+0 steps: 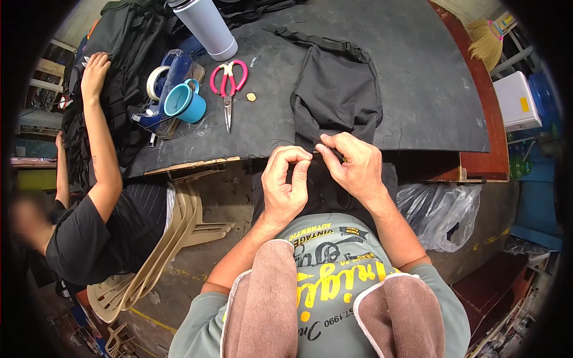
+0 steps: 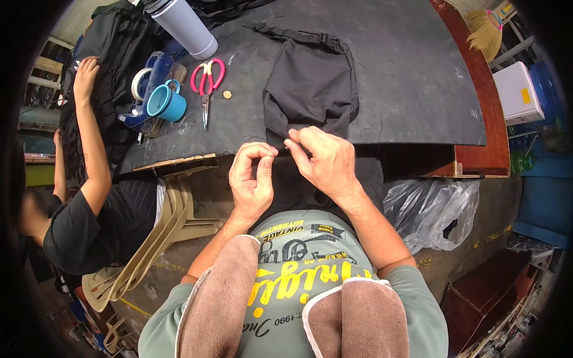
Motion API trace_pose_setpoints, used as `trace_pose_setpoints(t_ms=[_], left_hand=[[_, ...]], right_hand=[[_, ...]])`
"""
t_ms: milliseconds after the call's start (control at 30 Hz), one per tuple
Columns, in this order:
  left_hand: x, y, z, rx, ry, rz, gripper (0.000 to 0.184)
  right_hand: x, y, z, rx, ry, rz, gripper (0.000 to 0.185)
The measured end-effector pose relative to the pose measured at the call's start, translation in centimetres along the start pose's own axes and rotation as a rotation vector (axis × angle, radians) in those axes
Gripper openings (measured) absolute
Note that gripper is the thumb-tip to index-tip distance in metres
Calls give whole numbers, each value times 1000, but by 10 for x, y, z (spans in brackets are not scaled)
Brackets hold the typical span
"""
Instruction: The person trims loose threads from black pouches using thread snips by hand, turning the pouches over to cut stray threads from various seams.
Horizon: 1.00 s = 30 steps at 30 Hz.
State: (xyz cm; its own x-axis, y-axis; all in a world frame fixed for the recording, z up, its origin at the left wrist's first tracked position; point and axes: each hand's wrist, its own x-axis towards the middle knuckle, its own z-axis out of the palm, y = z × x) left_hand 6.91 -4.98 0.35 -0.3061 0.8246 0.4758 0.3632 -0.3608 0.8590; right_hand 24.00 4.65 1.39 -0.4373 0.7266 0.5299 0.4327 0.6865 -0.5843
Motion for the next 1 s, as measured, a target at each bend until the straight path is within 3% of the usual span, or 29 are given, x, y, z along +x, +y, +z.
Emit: trace_pose_setpoints(t_ms=[133, 200, 333, 467, 600, 767, 867, 1000], left_hand=[[4, 3, -2, 70, 11, 63, 10], [10, -1, -6, 146, 29, 65, 13], [30, -15, -8, 509, 65, 131, 22], [34, -25, -4, 633, 29, 69, 17], [37, -24, -3, 636, 23, 100, 13], [34, -7, -4, 156, -9, -224, 7], [32, -7, -10, 151, -58, -298, 12], [32, -11, -13, 90, -46, -263, 14]], right_hand=[[6, -6, -5, 38, 21, 31, 19], [18, -24, -18, 182, -77, 378, 27], [32, -22, -14, 232, -226, 498, 43], [39, -13, -2, 169, -330, 528, 36], [37, -7, -4, 240, -346, 579, 36], [36, -5, -6, 285, -337, 549, 42], [35, -9, -7, 272, -333, 565, 42], [26, -25, -13, 239, -249, 497, 37]])
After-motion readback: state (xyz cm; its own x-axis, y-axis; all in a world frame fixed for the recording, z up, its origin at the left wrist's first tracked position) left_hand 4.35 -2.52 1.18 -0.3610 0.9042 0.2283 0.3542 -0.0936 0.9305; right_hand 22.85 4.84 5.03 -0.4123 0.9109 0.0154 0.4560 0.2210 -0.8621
